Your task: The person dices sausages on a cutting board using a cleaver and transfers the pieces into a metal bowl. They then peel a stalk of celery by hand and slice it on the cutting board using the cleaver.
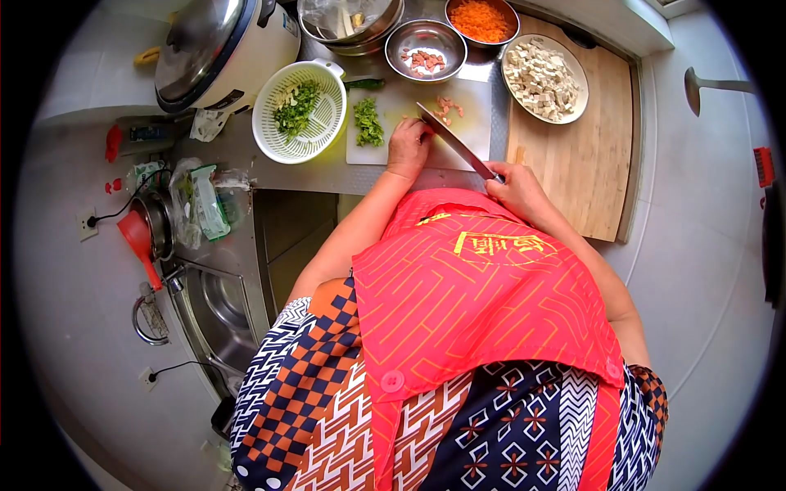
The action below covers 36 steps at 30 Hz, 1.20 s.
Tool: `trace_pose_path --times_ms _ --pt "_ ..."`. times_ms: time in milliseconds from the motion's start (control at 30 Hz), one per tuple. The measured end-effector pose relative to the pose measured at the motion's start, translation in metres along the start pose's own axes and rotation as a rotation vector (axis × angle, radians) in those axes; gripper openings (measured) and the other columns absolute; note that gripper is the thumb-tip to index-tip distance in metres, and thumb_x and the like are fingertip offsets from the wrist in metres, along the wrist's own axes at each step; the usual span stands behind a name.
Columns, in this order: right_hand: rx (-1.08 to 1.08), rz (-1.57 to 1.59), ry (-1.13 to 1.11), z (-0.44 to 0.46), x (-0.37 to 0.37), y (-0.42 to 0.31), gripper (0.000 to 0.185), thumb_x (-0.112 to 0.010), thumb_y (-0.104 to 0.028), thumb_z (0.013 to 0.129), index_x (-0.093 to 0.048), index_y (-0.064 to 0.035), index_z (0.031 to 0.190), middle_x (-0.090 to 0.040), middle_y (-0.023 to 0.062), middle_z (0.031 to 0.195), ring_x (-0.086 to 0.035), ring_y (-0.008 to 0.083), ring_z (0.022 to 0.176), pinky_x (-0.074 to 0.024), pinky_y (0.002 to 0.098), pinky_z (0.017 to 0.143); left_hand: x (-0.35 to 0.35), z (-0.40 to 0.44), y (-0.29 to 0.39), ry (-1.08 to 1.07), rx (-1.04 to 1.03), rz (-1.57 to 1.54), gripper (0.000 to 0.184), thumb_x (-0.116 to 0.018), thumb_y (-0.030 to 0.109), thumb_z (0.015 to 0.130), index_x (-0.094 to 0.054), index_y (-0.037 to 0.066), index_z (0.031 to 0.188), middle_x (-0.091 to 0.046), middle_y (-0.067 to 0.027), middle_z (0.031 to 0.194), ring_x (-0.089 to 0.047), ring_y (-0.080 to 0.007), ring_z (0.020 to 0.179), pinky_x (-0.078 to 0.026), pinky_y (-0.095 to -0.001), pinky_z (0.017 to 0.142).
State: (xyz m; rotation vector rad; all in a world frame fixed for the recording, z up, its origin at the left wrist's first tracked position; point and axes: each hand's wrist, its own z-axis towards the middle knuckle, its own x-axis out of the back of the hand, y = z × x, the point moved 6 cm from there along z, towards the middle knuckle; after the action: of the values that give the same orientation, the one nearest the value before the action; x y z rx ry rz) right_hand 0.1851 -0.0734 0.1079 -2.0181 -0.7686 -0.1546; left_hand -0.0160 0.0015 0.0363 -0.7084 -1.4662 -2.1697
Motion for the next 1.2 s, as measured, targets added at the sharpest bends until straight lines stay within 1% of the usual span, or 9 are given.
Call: trace_pose_path --times_ms 33,133,233,333,533,600,733,1033,1200 --pt "-0.004 -0.003 -0.011 0.0 -0.001 -0.003 0.036 -0.056 -0.012 0.081 -0.065 -0.0048 0.115 -0.062 0.0184 0.07 -0.061 0.0167 0.065 -0.0496 0.033 0.066 0.0 0.0 0.0 0.001 -0.002 0.002 0.006 -0.067 0.005 0.075 -0.066 0.005 0.081 -0.063 -0.0112 0.085 -0.061 -0.0317 0.082 -0.049 -0.0388 0.074" --pt "0.047 -0.035 -0.016 0.011 -0.01 0.004 0.035 -0.052 -0.01 0.082 -0.065 -0.007 0.115 -0.063 0.0227 0.076 -0.066 0.0269 0.071 -0.0508 0.0372 0.071 0.0 -0.002 -0.001 0.002 -0.002 0.001 0.007 -0.066 0.004 0.075 -0.066 0.005 0.082 -0.064 -0.0115 0.086 -0.061 -0.0317 0.083 -0.049 -0.0382 0.074" --pt "0.133 -0.135 -0.006 0.019 -0.012 0.009 0.035 -0.051 -0.01 0.082 -0.065 -0.0097 0.114 -0.064 0.0257 0.083 -0.066 0.0367 0.079 -0.0512 0.0412 0.075 0.002 -0.001 -0.002 0.009 0.005 -0.024 0.007 -0.066 0.004 0.076 -0.066 0.004 0.082 -0.064 -0.0116 0.086 -0.061 -0.0314 0.083 -0.05 -0.0373 0.074" --pt "0.153 -0.159 0.019 0.02 -0.012 0.013 0.035 -0.051 -0.011 0.082 -0.066 -0.0113 0.113 -0.063 0.0262 0.087 -0.065 0.0393 0.082 -0.0513 0.0427 0.077 0.003 -0.004 -0.003 0.017 0.008 -0.052 0.007 -0.066 0.004 0.076 -0.066 0.004 0.082 -0.065 -0.0115 0.088 -0.062 -0.0311 0.083 -0.05 -0.0368 0.074" --pt "0.138 -0.187 0.018 0.02 -0.01 0.011 0.034 -0.052 -0.015 0.082 -0.066 -0.0107 0.113 -0.064 0.0266 0.088 -0.065 0.0401 0.085 -0.0509 0.0443 0.078 0.005 -0.006 0.001 0.024 0.011 -0.005 0.006 -0.066 0.005 0.076 -0.066 0.005 0.082 -0.064 -0.0117 0.088 -0.061 -0.0318 0.084 -0.049 -0.0381 0.077" --pt "0.147 -0.179 0.012 0.022 -0.009 0.012 0.033 -0.052 -0.015 0.082 -0.066 -0.0092 0.111 -0.064 0.027 0.088 -0.064 0.0405 0.086 -0.0507 0.0444 0.079 0.003 -0.005 0.002 0.02 0.016 -0.018 0.006 -0.065 0.005 0.075 -0.066 0.006 0.08 -0.063 -0.0117 0.086 -0.059 -0.0332 0.085 -0.047 -0.04 0.081" --pt "0.098 -0.153 -0.002 0.014 -0.003 0.002 0.031 -0.052 -0.015 0.081 -0.066 -0.0056 0.108 -0.064 0.0277 0.088 -0.064 0.0411 0.086 -0.0504 0.0447 0.08 0.002 -0.005 0.0 0.006 0.012 -0.01 0.005 -0.065 0.005 0.075 -0.065 0.006 0.08 -0.062 -0.0117 0.085 -0.058 -0.0335 0.085 -0.047 -0.0403 0.082" --pt "0.071 -0.133 -0.031 -0.001 0.004 -0.008 0.029 -0.053 -0.013 0.08 -0.067 -0.0033 0.105 -0.063 0.0267 0.079 -0.065 0.0388 0.076 -0.0503 0.0436 0.074 0.003 -0.005 0.002 0.019 0.003 0.003 0.006 -0.065 0.003 0.074 -0.065 0.006 0.079 -0.062 -0.0117 0.084 -0.058 -0.0338 0.084 -0.047 -0.0404 0.082" --pt "0.092 -0.134 -0.023 0.01 -0.003 0.0 0.028 -0.052 -0.012 0.08 -0.067 -0.0039 0.102 -0.063 0.027 0.08 -0.065 0.039 0.078 -0.0505 0.044 0.075 0.0 -0.007 -0.003 -0.023 0.046 0.001 0.008 -0.065 0.003 0.073 -0.065 0.006 0.08 -0.062 -0.0123 0.087 -0.059 -0.0339 0.086 -0.048 -0.0404 0.082"
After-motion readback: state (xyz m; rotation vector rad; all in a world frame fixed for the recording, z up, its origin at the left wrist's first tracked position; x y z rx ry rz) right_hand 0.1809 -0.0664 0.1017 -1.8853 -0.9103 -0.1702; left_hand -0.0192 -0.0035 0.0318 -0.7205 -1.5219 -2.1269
